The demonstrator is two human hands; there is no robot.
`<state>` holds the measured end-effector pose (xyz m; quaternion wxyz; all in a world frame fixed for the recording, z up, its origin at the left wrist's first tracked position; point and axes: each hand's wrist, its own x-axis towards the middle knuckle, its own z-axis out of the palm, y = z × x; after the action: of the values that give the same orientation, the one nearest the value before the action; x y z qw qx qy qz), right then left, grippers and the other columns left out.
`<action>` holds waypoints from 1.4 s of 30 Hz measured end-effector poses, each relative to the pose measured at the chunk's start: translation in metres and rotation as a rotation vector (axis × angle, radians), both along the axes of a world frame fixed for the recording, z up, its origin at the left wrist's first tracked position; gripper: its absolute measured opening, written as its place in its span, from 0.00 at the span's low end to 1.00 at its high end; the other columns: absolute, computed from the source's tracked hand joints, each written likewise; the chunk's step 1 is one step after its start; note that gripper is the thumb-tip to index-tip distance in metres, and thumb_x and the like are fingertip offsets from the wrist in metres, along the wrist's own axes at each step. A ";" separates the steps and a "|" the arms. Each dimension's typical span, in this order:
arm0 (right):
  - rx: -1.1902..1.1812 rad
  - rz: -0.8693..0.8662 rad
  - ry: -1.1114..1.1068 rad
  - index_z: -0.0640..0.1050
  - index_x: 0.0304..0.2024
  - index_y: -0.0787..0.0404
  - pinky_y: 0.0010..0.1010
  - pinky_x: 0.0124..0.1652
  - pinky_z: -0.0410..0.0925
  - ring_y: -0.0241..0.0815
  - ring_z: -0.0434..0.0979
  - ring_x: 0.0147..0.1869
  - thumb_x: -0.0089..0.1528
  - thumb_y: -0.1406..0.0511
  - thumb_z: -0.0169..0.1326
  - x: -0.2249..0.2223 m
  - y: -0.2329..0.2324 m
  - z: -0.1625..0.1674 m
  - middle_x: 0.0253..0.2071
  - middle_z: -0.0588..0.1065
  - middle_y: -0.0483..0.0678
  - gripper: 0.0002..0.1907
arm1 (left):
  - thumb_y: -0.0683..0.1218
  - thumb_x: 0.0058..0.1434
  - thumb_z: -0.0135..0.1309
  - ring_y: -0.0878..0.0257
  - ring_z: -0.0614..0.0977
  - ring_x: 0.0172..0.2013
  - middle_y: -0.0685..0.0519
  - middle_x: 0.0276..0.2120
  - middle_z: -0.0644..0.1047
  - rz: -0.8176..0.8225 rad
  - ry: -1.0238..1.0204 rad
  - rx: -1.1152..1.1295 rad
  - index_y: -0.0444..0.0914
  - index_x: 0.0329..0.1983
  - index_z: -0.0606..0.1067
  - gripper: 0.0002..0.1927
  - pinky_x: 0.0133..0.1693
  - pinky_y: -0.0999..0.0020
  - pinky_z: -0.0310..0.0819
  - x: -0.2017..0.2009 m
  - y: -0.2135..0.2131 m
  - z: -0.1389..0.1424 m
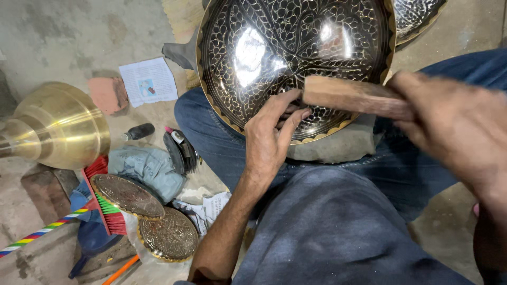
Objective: The person sits cross-legged on the floor and uses a wooden mallet to repeatedly strike a small metal punch held against the surface of a large brass plate. The person works on the intricate patterned surface, moving the punch to different spots and striking it to emboss or refine the design.
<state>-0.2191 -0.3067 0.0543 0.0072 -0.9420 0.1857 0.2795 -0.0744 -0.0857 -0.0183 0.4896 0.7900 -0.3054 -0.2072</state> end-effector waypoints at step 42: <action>0.197 -0.228 -0.348 0.72 0.47 0.63 0.45 0.39 0.73 0.57 0.82 0.40 0.58 0.62 0.64 -0.009 0.014 -0.001 0.36 0.79 0.55 0.19 | 0.40 0.68 0.61 0.61 0.86 0.46 0.48 0.49 0.81 0.132 0.150 -0.256 0.37 0.56 0.78 0.14 0.47 0.67 0.85 0.001 0.013 0.022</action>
<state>-0.2285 -0.2932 0.0530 0.1624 -0.9437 0.2586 0.1270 -0.0733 -0.0724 0.0033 0.6201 0.7220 -0.2391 -0.1923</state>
